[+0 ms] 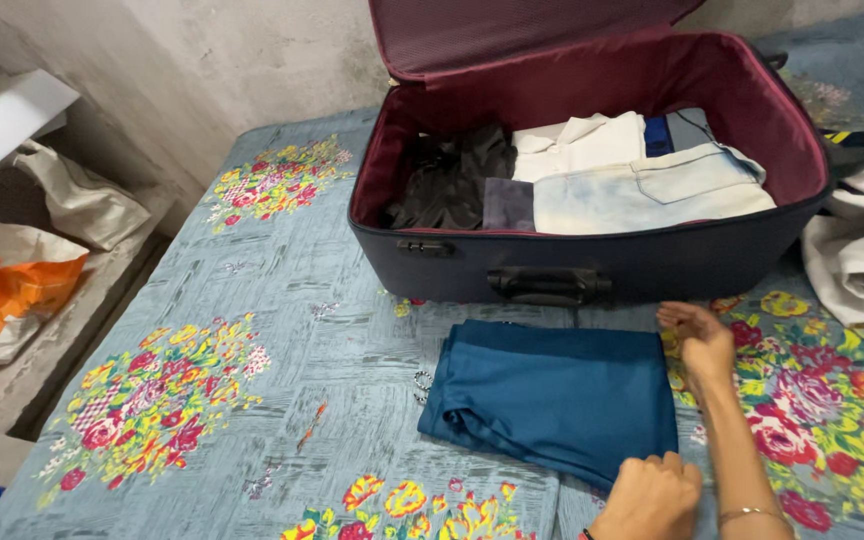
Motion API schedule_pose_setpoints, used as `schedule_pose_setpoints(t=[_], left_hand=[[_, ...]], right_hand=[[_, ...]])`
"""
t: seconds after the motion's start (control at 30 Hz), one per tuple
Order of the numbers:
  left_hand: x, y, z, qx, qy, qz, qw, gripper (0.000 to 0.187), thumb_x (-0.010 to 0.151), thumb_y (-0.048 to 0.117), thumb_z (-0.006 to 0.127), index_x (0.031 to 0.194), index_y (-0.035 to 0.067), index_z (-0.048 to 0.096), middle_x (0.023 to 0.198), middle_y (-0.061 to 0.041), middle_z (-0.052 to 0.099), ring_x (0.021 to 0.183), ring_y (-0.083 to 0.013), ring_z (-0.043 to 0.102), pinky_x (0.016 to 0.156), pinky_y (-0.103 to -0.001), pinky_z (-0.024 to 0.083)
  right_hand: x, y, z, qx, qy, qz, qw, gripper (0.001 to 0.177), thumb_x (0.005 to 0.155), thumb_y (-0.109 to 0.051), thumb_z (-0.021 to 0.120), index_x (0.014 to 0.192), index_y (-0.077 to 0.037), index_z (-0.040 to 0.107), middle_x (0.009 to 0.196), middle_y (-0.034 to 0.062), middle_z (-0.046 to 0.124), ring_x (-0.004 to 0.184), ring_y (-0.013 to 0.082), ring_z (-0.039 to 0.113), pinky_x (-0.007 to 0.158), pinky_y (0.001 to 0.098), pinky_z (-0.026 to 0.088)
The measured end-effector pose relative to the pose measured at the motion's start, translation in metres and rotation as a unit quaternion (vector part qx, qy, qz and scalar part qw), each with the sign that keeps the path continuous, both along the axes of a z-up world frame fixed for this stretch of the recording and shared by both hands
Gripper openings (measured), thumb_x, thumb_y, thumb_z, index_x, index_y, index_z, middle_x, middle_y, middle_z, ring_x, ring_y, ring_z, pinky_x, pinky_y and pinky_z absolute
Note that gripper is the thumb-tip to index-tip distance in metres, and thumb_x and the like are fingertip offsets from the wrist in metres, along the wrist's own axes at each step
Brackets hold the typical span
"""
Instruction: The person folds several garments on a bed and places them into an open suitcase. They fold blue pants, dark gray pants, white pants, and black pants with yellow stripes, then arrange them inside the suitcase and close it.
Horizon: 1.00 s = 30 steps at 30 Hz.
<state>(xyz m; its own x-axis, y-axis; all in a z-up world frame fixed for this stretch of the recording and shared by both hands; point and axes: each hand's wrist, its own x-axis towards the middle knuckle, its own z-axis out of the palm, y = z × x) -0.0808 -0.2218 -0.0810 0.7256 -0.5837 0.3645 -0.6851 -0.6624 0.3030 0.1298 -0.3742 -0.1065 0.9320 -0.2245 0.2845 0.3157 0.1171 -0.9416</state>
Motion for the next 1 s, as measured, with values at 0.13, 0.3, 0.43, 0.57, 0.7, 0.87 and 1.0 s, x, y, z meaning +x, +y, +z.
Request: schedule_pose_setpoints(t=[0.13, 0.3, 0.43, 0.57, 0.7, 0.87, 1.0], left_hand=[[0.001, 0.008, 0.029, -0.060, 0.012, 0.020, 0.998, 0.026, 0.091, 0.026, 0.070, 0.087, 0.001, 0.063, 0.086, -0.017, 0.065, 0.077, -0.0321, 0.066, 0.060, -0.046, 0.050], [0.034, 0.064, 0.078, -0.115, -0.039, 0.187, 0.975, 0.023, 0.094, 0.028, 0.069, 0.089, 0.006, 0.066, 0.093, -0.015, 0.065, 0.092, -0.0350, 0.061, 0.079, -0.050, 0.048], [0.059, 0.138, 0.095, -0.007, -0.168, 0.475, 0.864, 0.031, 0.075, 0.028, 0.070, 0.092, 0.004, 0.063, 0.110, -0.020, 0.062, 0.103, -0.0382, 0.058, 0.085, -0.049, 0.046], [0.063, 0.181, 0.090, -0.057, -0.072, 0.577, 0.812, 0.037, 0.084, 0.027, 0.069, 0.108, 0.000, 0.061, 0.109, -0.018, 0.060, 0.102, -0.0376, 0.057, 0.083, -0.048, 0.047], [0.066, 0.201, 0.074, -0.085, -0.003, 0.606, 0.791, 0.036, 0.087, 0.032, 0.072, 0.102, 0.001, 0.062, 0.102, -0.018, 0.060, 0.099, -0.0388, 0.058, 0.081, -0.051, 0.047], [0.067, 0.218, 0.065, -0.179, -0.036, 0.530, 0.828, 0.025, 0.090, 0.023, 0.072, 0.101, 0.002, 0.064, 0.100, -0.017, 0.061, 0.095, -0.0387, 0.061, 0.078, -0.048, 0.049], [0.066, 0.222, 0.077, -0.218, -0.020, 0.531, 0.819, 0.021, 0.093, 0.023, 0.070, 0.104, 0.005, 0.066, 0.102, -0.014, 0.061, 0.098, -0.0363, 0.062, 0.078, -0.047, 0.049]], right_hand=[[-0.016, -0.001, 0.008, -0.022, 0.043, -0.047, 0.998, 0.037, 0.095, 0.015, 0.043, 0.122, 0.006, 0.067, 0.115, 0.0156, 0.072, 0.103, 0.0241, 0.070, 0.094, 0.0361, 0.056], [-0.048, 0.036, 0.033, -0.336, -0.024, -0.141, 0.931, 0.023, 0.097, -0.011, 0.065, 0.118, -0.008, 0.074, 0.114, 0.0158, 0.073, 0.106, 0.0325, 0.070, 0.096, 0.0435, 0.055], [-0.069, 0.082, 0.056, -0.528, -0.116, -0.141, 0.829, 0.045, 0.094, -0.037, 0.061, 0.131, -0.013, 0.065, 0.140, 0.0204, 0.061, 0.135, 0.0393, 0.055, 0.117, 0.0595, 0.035], [-0.091, 0.127, 0.068, -0.665, -0.040, -0.102, 0.739, 0.066, 0.091, -0.054, 0.052, 0.149, -0.025, 0.049, 0.156, 0.0196, 0.043, 0.145, 0.0403, 0.037, 0.113, 0.0704, 0.020], [-0.098, 0.141, 0.071, -0.683, -0.017, -0.102, 0.723, 0.072, 0.090, -0.060, 0.048, 0.155, -0.030, 0.041, 0.160, 0.0199, 0.037, 0.148, 0.0395, 0.034, 0.114, 0.0723, 0.019], [-0.097, 0.141, 0.069, -0.668, -0.013, -0.099, 0.737, 0.072, 0.091, -0.060, 0.046, 0.156, -0.031, 0.039, 0.160, 0.0216, 0.036, 0.148, 0.0405, 0.032, 0.114, 0.0729, 0.018], [-0.100, 0.143, 0.074, -0.671, -0.012, -0.104, 0.734, 0.073, 0.091, -0.061, 0.046, 0.156, -0.031, 0.038, 0.160, 0.0217, 0.033, 0.148, 0.0411, 0.030, 0.113, 0.0741, 0.015]])
